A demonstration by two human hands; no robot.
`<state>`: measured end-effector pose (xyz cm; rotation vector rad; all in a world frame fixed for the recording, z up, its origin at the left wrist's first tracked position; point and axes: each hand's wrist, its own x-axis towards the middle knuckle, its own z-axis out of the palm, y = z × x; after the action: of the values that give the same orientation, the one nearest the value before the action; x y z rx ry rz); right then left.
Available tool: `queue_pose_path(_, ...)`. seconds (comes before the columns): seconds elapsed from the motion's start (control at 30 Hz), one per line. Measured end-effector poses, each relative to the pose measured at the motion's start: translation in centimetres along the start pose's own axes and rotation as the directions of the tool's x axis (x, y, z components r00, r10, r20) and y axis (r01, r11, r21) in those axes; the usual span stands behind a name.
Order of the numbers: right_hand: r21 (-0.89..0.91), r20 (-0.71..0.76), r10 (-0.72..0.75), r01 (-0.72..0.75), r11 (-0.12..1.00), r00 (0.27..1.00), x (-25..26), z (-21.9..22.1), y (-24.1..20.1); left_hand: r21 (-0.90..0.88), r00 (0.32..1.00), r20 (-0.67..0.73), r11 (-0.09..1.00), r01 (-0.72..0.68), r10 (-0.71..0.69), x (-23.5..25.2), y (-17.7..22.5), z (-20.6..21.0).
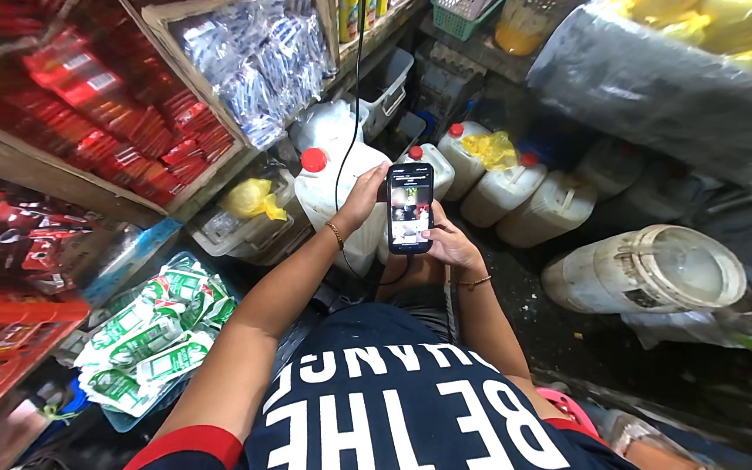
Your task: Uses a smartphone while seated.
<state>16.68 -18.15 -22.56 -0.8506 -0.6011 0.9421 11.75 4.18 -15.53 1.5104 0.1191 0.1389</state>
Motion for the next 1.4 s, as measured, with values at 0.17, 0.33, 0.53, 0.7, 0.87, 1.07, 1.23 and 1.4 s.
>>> queue_pose_path(0.17, 0.018, -0.009, 0.006, -0.006, 1.000, 1.000, 0.0, -0.1, 0.1, -0.002, 1.000, -0.002, 1.000, 0.005, -0.005, 0.0, -0.1, 0.0)
queue_pose_path(0.33, 0.016, 0.026, -0.013, 0.012, 1.000, 1.000, 0.0, -0.3, 0.2, -0.007, 1.000, 0.000, 1.000, -0.013, 0.013, 0.0, -0.2, 0.0)
queue_pose_path(0.53, 0.028, -0.009, -0.001, 0.002, 1.000, 1.000, -0.1, -0.1, 0.2, -0.008, 1.000, 0.007, 1.000, -0.010, 0.010, 0.0, -0.2, 0.1)
queue_pose_path(0.7, 0.037, 0.002, -0.012, 0.012, 0.999, 1.000, -0.1, -0.2, 0.2, -0.013, 1.000, 0.005, 1.000, -0.002, 0.002, 0.0, -0.2, 0.1)
queue_pose_path(0.87, -0.023, 0.004, -0.013, 0.014, 1.000, 1.000, 0.0, -0.2, 0.1, 0.008, 1.000, -0.010, 1.000, 0.021, -0.021, 0.0, -0.1, 0.0)
queue_pose_path(1.07, -0.156, -0.002, -0.005, 0.005, 0.988, 1.000, -0.3, 0.4, -0.2, 0.013, 0.999, -0.029, 0.999, 0.041, -0.041, 0.0, -0.1, -0.1)
queue_pose_path(1.23, -0.163, 0.014, -0.011, 0.013, 0.986, 1.000, -0.3, 0.4, -0.2, 0.012, 0.999, -0.017, 0.999, 0.043, -0.043, -0.1, -0.1, -0.2)
queue_pose_path(1.4, -0.189, -0.021, 0.002, -0.006, 0.982, 1.000, -0.3, 0.8, -0.3, 0.005, 0.999, -0.018, 0.999, 0.039, -0.039, -0.1, -0.2, -0.3)
